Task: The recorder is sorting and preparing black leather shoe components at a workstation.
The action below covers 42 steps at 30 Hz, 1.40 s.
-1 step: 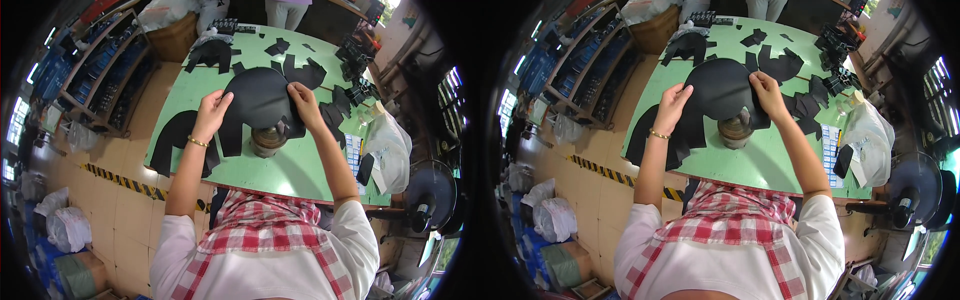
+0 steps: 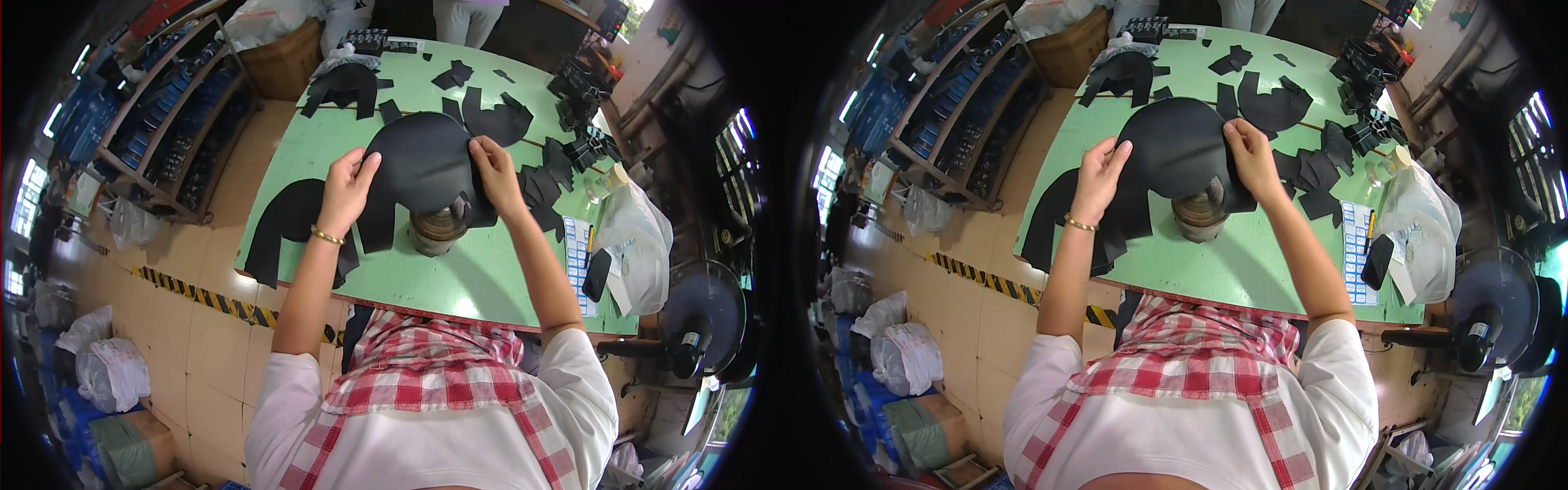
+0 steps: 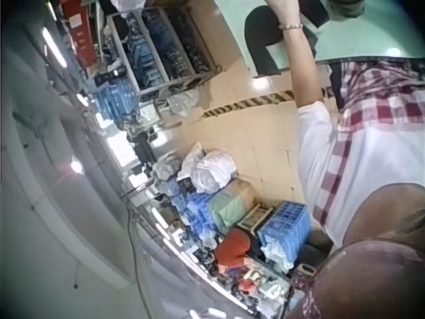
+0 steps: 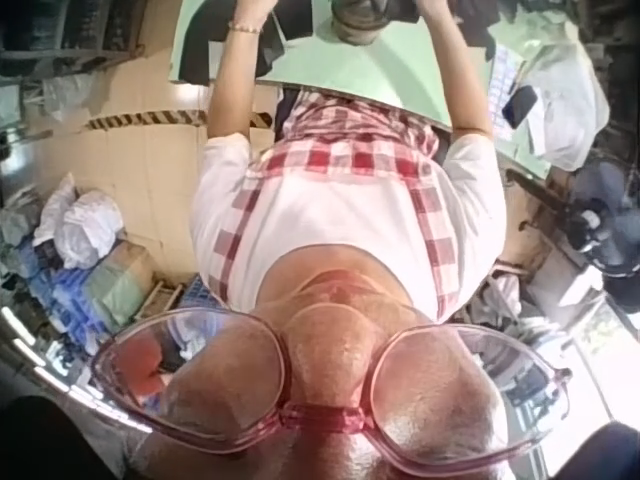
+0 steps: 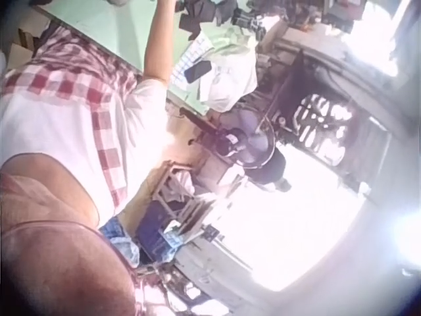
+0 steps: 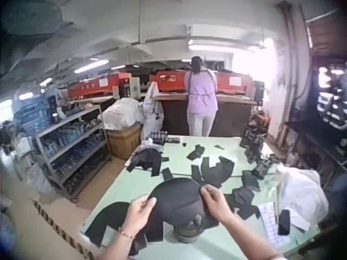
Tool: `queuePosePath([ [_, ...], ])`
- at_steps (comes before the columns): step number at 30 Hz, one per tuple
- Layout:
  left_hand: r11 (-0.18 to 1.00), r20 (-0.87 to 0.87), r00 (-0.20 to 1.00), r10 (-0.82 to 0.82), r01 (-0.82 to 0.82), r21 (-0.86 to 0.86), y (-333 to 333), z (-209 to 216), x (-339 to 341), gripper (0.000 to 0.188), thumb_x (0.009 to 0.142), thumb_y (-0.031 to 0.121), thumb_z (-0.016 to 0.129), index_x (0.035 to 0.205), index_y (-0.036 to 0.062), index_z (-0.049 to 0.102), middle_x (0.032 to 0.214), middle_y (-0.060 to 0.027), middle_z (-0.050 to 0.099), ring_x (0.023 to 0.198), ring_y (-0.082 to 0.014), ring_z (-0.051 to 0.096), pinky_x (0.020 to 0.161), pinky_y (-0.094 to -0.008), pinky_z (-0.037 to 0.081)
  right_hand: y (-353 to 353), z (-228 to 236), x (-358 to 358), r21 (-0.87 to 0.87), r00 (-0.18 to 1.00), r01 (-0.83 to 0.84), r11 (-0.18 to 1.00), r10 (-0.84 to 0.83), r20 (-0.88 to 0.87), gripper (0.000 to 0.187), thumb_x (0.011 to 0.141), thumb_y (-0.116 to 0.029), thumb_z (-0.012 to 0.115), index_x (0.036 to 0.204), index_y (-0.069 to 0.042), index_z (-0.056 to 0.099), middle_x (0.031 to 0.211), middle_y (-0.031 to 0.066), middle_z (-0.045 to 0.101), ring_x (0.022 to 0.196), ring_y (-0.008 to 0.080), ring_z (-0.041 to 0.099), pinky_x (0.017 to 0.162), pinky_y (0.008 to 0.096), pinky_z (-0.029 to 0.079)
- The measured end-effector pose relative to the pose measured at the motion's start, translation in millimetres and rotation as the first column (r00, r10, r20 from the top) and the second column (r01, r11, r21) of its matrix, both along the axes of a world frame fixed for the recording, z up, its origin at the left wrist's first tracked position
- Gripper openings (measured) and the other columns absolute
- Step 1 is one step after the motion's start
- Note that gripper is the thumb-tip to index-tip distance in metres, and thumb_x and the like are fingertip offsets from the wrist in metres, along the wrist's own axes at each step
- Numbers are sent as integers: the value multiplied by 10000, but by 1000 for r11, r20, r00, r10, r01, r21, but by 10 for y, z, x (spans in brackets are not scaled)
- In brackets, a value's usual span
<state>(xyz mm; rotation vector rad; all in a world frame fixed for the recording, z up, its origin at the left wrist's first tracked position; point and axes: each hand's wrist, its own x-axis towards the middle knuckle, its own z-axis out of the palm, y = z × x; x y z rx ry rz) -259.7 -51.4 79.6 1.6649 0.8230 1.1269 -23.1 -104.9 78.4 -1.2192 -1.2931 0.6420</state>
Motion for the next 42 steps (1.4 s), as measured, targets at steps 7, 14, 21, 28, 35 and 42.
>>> queuePosePath([
  [7, 927, -85, 936, 340, -319, 195, -288, -363, 208, 348, 887, 274, 525, 737, -27, 437, 518, -83, 332, 481, -141, 273, 449, -293, 295, -202, -268, -196, -77, 913, 370, 926, -347, 213, 426, 864, -310, 559, 650, 48, 475, 493, 58, 371, 505, 93, 307, 447, 301, 295],
  [14, 907, -55, 913, 403, -391, 158, -221, -745, 336, 402, 873, 264, 556, 631, -7, 385, 501, -62, 271, 474, -118, 228, 427, -295, 229, -239, -700, -224, -86, 881, 464, 882, -448, 153, 512, 854, -351, 570, 593, 29, 348, 528, 73, 236, 533, 104, 227, 440, 318, 242],
  [21, 917, -19, 921, 388, -384, 105, -286, -1006, 500, 446, 858, 267, 584, 592, 14, 330, 487, -32, 220, 476, -92, 192, 414, -295, 183, -337, -903, -246, -71, 903, 427, 901, -429, -16, 444, 878, -274, 557, 625, 3, 319, 574, 39, 224, 562, 79, 237, 453, 284, 234],
  [28, 939, -10, 942, 334, -332, 88, -483, -1062, 529, 396, 871, 225, 563, 597, 0, 386, 480, -30, 262, 467, -71, 223, 409, -279, 195, -511, -1164, -277, -43, 894, 446, 894, -448, -31, 408, 901, -243, 523, 624, -9, 335, 560, 11, 257, 561, 75, 244, 458, 268, 240],
  [35, 954, -33, 954, 298, -299, -22, -650, -1098, 473, 368, 887, 220, 521, 625, -16, 415, 490, -52, 274, 475, -74, 249, 416, -284, 220, -649, -1240, -338, -44, 918, 366, 929, -369, -144, 372, 926, -224, 468, 639, -6, 377, 569, -29, 296, 567, 59, 262, 477, 258, 245],
  [42, 920, -144, 916, 376, -349, 179, -493, -502, -224, 359, 885, 245, 540, 622, 24, 437, 509, 13, 322, 511, -66, 270, 439, -266, 258, -565, -757, -4, -318, 969, 240, 917, -206, 136, 374, 899, -296, 499, 696, 18, 490, 564, 45, 427, 578, 90, 384, 534, 265, 349],
])
